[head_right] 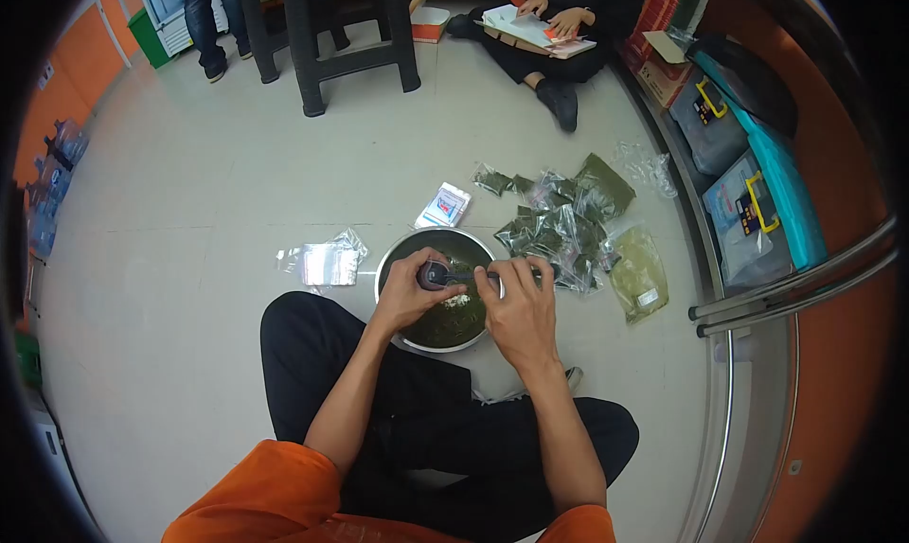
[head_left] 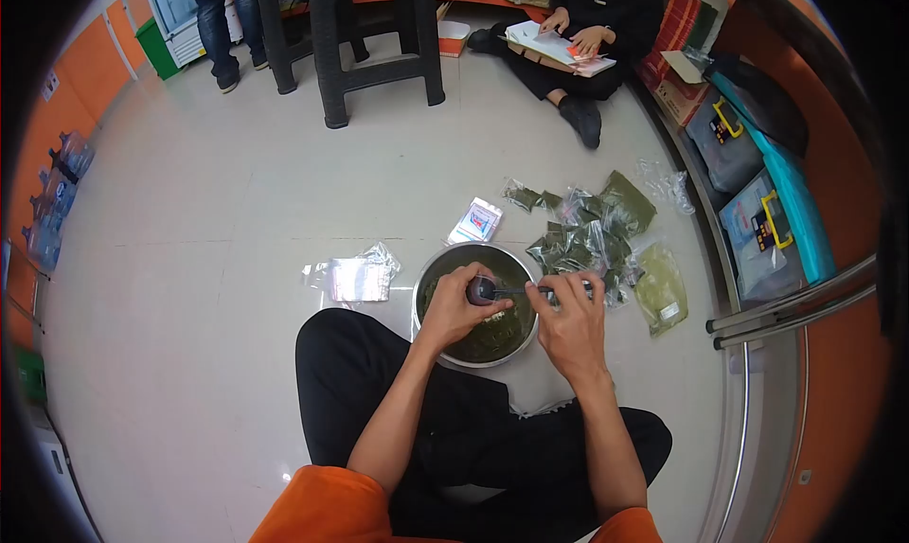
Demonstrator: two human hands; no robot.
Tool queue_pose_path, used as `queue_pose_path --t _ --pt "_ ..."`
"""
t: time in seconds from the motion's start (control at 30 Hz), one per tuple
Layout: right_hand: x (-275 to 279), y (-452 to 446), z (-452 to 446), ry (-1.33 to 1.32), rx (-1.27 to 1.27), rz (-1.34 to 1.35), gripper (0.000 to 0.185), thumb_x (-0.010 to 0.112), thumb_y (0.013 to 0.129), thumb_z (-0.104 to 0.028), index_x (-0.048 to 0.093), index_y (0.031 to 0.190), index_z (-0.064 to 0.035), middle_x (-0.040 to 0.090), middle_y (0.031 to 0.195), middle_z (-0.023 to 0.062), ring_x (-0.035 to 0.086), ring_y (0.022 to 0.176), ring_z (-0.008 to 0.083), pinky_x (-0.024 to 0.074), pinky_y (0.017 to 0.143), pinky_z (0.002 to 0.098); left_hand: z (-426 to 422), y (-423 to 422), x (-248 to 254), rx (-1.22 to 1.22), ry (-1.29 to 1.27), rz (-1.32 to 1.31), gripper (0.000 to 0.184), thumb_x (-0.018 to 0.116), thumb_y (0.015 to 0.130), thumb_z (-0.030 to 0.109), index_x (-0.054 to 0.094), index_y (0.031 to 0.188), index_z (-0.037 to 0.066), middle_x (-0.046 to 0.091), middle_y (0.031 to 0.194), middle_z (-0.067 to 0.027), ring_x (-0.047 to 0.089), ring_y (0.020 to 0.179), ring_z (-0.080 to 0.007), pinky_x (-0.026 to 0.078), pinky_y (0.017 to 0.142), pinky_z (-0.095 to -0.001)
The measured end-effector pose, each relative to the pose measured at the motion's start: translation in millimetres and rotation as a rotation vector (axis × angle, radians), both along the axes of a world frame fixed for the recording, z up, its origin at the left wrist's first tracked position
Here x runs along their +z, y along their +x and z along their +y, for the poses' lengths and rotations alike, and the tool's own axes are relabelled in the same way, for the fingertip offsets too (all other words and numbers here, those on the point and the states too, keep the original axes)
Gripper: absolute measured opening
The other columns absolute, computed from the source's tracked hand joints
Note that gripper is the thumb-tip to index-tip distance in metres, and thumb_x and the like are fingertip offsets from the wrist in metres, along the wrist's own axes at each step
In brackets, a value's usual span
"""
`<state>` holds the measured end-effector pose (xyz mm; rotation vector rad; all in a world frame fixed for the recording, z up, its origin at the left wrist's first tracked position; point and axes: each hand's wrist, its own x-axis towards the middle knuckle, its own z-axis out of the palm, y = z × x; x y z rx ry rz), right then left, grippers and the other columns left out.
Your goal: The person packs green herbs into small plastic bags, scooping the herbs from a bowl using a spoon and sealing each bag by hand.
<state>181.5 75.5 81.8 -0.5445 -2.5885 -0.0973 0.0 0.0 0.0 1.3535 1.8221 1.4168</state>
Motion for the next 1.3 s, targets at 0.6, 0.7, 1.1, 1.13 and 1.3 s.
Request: queue_pose_path --t 0.6,0.7,1.1,1.13,1.3 --pt "-95 -1 34 -0.605 -0.223 -0.002 0.023 0.065 0.088 -0.010 0.073 0.106 -0.0010 0.070 0.098 0.0145 0.065 0.094 0.0326 0.0485 0.088 0.0427 6 4 -30 0.360 0.035 -0.389 0.045 0.088 0.076 0.032 0.063 0.093 -0.002 0.063 0.081 -0.0056 0.058 0.075 -0.0125 0.050 0.070 -0.0280" --pt "-89 -18 31 -0.521 -0.052 0.174 0.026 0.069 0.087 -0.012 0.071 0.108 0.0023 0.072 0.096 0.0153 0.069 0.088 0.0300 0.0524 0.082 0.0391 5 12 -31 0.262 0.020 -0.625 0.049 0.082 0.083 0.036 0.060 0.108 0.000 0.063 0.092 -0.0054 0.057 0.085 -0.0121 0.047 0.080 -0.0273" --pt "-67 -18 17 -1.295 -0.089 0.517 0.013 0.071 0.091 -0.006 0.071 0.098 0.0037 0.072 0.087 0.0059 0.067 0.078 0.0092 0.0523 0.071 0.0233 -2 29 -9 -0.014 0.049 -0.747 0.016 0.067 0.096 0.016 0.063 0.106 0.004 0.065 0.097 -0.0014 0.058 0.093 -0.0091 0.046 0.085 -0.0259" --pt "-67 -18 18 -1.331 -0.084 0.527 0.011 0.071 0.091 -0.006 0.071 0.097 0.0031 0.072 0.087 0.0047 0.066 0.078 0.0078 0.0520 0.071 0.0224 -2 28 -12 -0.014 0.053 -0.719 0.014 0.067 0.096 0.014 0.064 0.104 0.004 0.065 0.095 -0.0008 0.059 0.091 -0.0084 0.046 0.084 -0.0257" --pt "-64 -15 19 -1.310 -0.059 0.503 0.011 0.070 0.090 -0.007 0.071 0.095 0.0027 0.072 0.084 0.0049 0.066 0.075 0.0088 0.0516 0.070 0.0233 -1 26 -14 -0.037 0.083 -0.632 0.014 0.068 0.095 0.013 0.064 0.102 0.002 0.066 0.091 -0.0009 0.059 0.087 -0.0075 0.048 0.080 -0.0250"
